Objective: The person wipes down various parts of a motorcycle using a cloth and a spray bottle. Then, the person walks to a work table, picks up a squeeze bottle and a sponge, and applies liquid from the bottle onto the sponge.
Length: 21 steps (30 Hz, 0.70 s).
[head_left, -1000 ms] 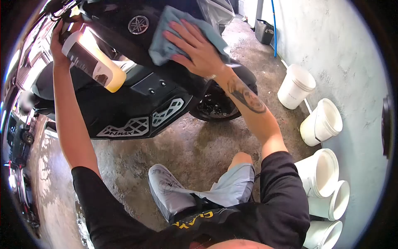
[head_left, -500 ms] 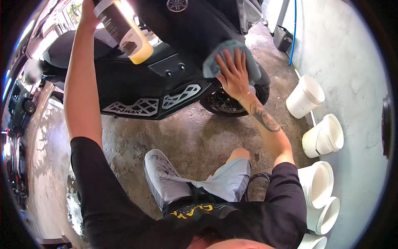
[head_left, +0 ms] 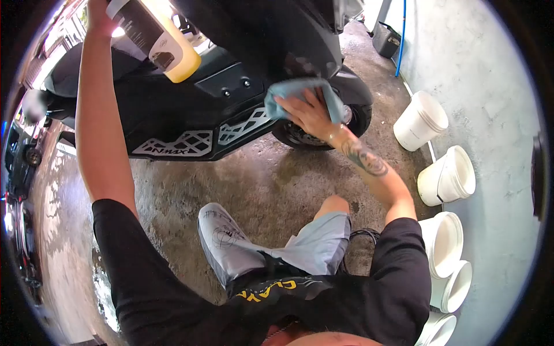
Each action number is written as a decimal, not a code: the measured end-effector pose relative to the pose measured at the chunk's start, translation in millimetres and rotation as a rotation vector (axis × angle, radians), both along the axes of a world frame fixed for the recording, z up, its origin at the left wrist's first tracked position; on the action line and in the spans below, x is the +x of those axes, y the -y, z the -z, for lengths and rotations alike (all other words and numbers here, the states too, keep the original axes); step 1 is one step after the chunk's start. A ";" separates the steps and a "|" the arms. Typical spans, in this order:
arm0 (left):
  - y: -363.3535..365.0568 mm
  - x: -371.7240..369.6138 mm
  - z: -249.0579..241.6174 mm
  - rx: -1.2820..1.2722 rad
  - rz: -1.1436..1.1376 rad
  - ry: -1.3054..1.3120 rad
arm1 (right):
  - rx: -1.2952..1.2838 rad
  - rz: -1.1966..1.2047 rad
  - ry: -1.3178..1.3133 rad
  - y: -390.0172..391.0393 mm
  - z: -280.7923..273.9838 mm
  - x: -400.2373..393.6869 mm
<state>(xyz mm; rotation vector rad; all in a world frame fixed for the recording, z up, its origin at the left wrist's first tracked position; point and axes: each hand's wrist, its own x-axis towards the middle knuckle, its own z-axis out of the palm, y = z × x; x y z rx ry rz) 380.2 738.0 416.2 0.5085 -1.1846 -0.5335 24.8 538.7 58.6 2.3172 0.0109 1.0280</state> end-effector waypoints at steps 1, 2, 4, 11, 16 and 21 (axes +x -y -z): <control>-5.3 -36.3 3.8 -0.071 -0.285 0.148 | -0.099 0.113 -0.133 8.7 19.5 -18.3; -3.9 -22.5 3.8 -0.060 -0.260 0.192 | 0.042 0.111 -0.110 6.6 20.3 -29.7; 7.6 -25.7 11.4 -0.190 -0.322 0.142 | 0.183 0.037 0.009 1.7 15.9 -27.4; -6.3 0.3 1.2 0.020 -0.596 0.197 | 0.479 -0.236 0.695 0.2 -113.2 25.5; -3.3 -36.1 0.0 0.071 -0.567 0.014 | 0.849 -0.183 1.030 -32.6 -55.6 50.7; -3.4 -8.7 -4.5 0.107 -0.460 -0.007 | 1.098 -0.259 1.084 -97.7 32.3 82.2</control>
